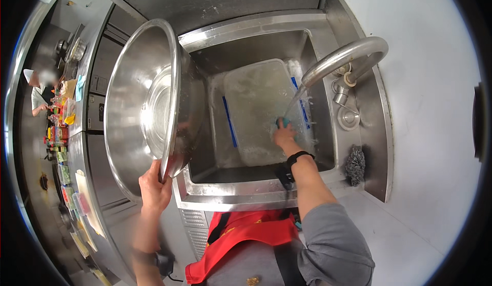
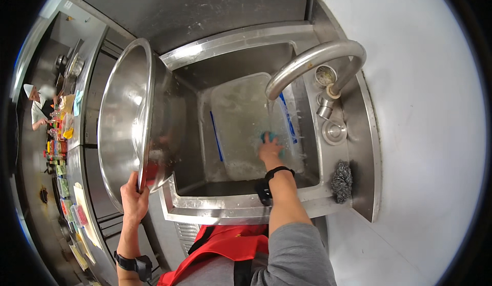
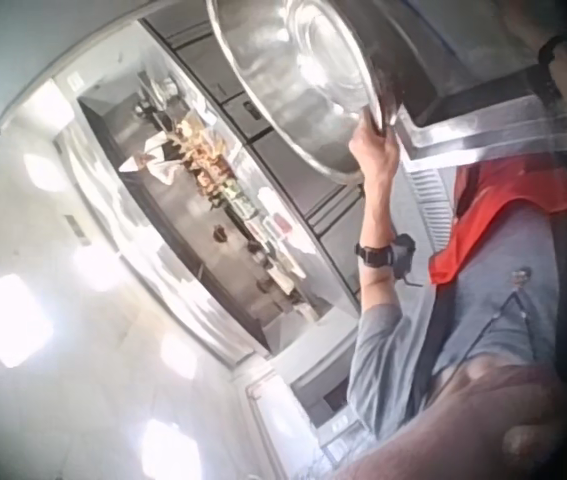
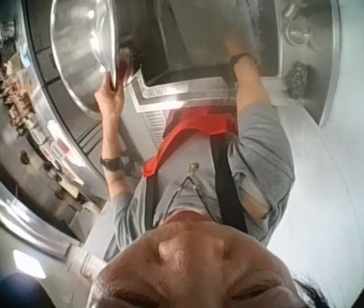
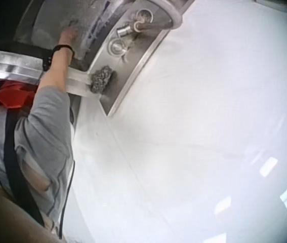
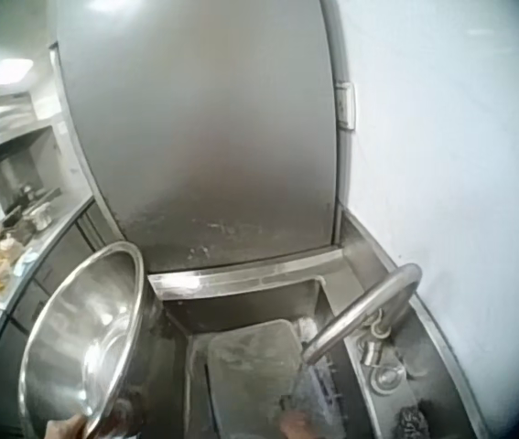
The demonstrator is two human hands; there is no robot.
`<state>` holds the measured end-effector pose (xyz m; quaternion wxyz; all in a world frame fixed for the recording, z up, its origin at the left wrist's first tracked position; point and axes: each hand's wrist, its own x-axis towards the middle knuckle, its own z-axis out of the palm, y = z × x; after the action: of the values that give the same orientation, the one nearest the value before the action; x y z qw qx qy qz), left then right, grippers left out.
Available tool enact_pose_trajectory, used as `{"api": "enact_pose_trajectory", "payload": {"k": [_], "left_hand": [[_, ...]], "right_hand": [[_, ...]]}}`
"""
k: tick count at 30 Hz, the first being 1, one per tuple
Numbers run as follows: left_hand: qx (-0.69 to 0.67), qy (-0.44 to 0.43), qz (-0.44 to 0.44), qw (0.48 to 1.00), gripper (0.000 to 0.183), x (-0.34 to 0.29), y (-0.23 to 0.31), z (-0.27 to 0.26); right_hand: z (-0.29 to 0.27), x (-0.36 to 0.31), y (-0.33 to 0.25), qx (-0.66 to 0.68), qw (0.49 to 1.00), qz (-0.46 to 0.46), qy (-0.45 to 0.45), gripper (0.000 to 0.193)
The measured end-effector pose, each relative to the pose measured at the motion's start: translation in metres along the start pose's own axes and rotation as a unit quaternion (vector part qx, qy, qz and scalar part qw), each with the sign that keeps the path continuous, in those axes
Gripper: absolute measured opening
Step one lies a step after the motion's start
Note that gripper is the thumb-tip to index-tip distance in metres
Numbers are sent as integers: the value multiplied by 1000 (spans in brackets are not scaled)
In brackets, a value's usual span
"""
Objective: Cleaning a large stainless steel mixing bowl in a kitchen sink using a blue sponge.
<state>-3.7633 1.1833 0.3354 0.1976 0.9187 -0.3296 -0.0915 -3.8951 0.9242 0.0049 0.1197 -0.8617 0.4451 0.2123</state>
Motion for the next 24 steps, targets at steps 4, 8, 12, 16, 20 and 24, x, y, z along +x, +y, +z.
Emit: {"api": "enact_pose_trajectory", "payload": {"k": [4, 8, 12, 16, 20, 24], "left_hand": [[9, -13, -2, 1000, 29, 2, 3, 3], [16, -10, 1, 1000, 31, 1, 2, 10], [17, -11, 6, 1000, 32, 7, 13, 14], [16, 16, 4, 1000, 30, 11, 11, 13], [18, 5, -1, 1000, 29, 16, 16, 7], [13, 1, 1, 1000, 27, 16, 15, 2]], "right_hand": [[22, 45, 25, 155, 984, -60, -62, 40], [22, 39, -15, 276, 906, 257, 190, 30], [18, 58, -21, 808, 541, 6, -232, 31], [-129, -22, -63, 844, 401, -205, -292, 32], [-200, -94, -107, 807, 415, -410, -87, 24], [-215, -98, -167, 705, 562, -349, 256, 28]]}}
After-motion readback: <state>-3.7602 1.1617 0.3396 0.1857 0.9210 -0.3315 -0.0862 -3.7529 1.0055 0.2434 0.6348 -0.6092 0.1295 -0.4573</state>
